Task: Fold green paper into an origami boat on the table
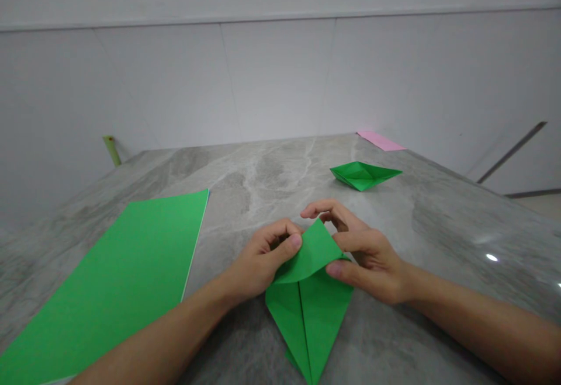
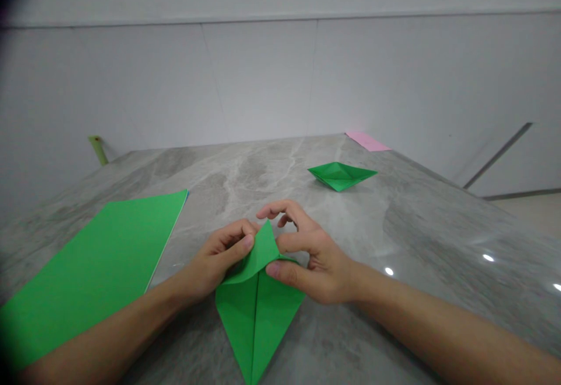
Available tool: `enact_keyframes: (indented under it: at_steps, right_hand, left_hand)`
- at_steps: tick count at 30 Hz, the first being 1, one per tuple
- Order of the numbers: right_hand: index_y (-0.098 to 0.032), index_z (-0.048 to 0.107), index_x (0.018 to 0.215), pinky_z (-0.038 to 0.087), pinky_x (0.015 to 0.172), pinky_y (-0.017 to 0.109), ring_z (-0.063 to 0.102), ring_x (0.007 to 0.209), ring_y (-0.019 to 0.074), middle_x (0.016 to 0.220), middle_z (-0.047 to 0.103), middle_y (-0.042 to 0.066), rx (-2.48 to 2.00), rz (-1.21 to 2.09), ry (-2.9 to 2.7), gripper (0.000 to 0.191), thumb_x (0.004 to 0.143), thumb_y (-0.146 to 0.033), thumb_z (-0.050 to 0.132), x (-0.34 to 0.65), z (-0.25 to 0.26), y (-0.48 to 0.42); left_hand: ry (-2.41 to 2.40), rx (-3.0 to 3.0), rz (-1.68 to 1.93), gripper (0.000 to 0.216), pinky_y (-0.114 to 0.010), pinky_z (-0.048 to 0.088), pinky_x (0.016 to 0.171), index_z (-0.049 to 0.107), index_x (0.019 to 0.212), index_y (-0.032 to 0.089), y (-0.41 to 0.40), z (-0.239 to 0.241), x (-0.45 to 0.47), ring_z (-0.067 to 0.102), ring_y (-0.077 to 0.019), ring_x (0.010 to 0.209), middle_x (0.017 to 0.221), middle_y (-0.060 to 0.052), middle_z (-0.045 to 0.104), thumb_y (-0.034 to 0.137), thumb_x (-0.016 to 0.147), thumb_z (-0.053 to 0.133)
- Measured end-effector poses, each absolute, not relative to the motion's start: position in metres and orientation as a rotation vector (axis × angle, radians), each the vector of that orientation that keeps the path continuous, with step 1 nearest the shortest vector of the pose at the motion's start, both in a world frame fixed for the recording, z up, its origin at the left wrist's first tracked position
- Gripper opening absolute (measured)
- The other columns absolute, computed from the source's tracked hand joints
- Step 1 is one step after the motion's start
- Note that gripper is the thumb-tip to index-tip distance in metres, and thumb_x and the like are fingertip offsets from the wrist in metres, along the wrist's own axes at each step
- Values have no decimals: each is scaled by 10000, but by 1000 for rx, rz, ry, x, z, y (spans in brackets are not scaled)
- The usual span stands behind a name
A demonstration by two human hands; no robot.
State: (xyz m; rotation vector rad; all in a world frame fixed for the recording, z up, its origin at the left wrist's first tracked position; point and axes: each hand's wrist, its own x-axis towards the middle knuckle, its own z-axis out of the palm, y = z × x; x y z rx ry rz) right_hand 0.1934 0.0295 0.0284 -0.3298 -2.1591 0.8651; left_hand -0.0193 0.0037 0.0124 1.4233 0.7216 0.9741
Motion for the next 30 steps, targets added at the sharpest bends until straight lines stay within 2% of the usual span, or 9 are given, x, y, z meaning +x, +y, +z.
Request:
enact_keyframes:
  at_steps: [12, 14, 17, 19, 20, 22, 24, 26, 30]
  right_hand:
    - [-196, 723, 805, 430, 949, 393, 527, 1087, 243, 1183, 522, 90, -389, 1028, -1990, 151, 864, -332, 699, 189, 26, 30]
    - [-193, 719, 770, 462, 884, 351, 543, 1023, 222, 1099, 538, 80, -441, 1104, -1874, 167, 850, -338, 710, 188, 25, 30]
    - [-182, 684, 678, 482, 669, 264, 562, 827, 170, 920, 558, 50, -570, 1273, -1588, 237, 815, -368, 735, 186, 24, 33]
    - [-182, 659, 661, 441, 536, 229, 529, 636, 124, 767, 564, 16, -690, 1425, -1360, 256, 780, -384, 762, 184, 25, 35]
    - [-182, 652, 665, 430, 505, 224, 509, 565, 110, 695, 565, -1, -751, 1502, -1258, 262, 759, -392, 778, 183, 26, 37]
    - [-182, 650, 686, 446, 494, 230, 514, 500, 110, 599, 582, -16, -847, 1631, -1106, 276, 719, -410, 801, 180, 28, 39]
    - [-176, 652, 695, 484, 520, 249, 566, 506, 129, 597, 633, -2, -919, 1716, -1030, 287, 691, -412, 815, 179, 29, 41]
    - [-169, 657, 707, 509, 548, 261, 606, 524, 144, 614, 667, 14, -975, 1763, -1009, 273, 688, -393, 811, 177, 28, 42]
    - [-150, 657, 683, 491, 530, 257, 610, 513, 147, 594, 674, 32, -1091, 1801, -1045, 244, 726, -363, 767, 178, 25, 44]
  left_hand:
    - [696, 1394, 967, 298, -239, 335, 633, 546, 780, 166, 4, 10, -20, 421, -110, 674, 752, 17, 487, 420, 932, 577]
    - [675, 1330, 940, 298, -239, 345, 624, 555, 797, 169, 4, 7, -20, 428, -106, 655, 751, 16, 493, 435, 929, 581]
    - [679, 1205, 936, 269, -224, 357, 599, 574, 817, 175, 4, 4, -19, 443, -96, 627, 737, 19, 513, 425, 910, 611]
    - [675, 1100, 965, 164, -223, 392, 626, 612, 966, 211, 4, 4, -17, 496, -102, 660, 793, 15, 568, 350, 886, 646]
    - [661, 1052, 982, 237, -229, 414, 651, 603, 1091, 251, 3, 4, -16, 527, -110, 686, 835, 13, 595, 299, 866, 661]
    - [627, 1006, 1002, 576, -252, 450, 706, 496, 1318, 341, 2, 5, -15, 581, -134, 759, 935, 5, 630, 188, 798, 691]
    - [599, 1056, 997, 786, -254, 462, 714, 430, 1397, 383, 1, 5, -16, 602, -149, 809, 996, -6, 633, 103, 720, 713]
    - [581, 1162, 984, 817, -256, 469, 731, 444, 1396, 393, -1, 6, -18, 606, -168, 891, 1101, -25, 613, 72, 697, 719]
    - [594, 1401, 986, 636, -327, 470, 881, 505, 1344, 376, -3, 5, -22, 561, -208, 1077, 1302, -52, 509, 162, 787, 724]
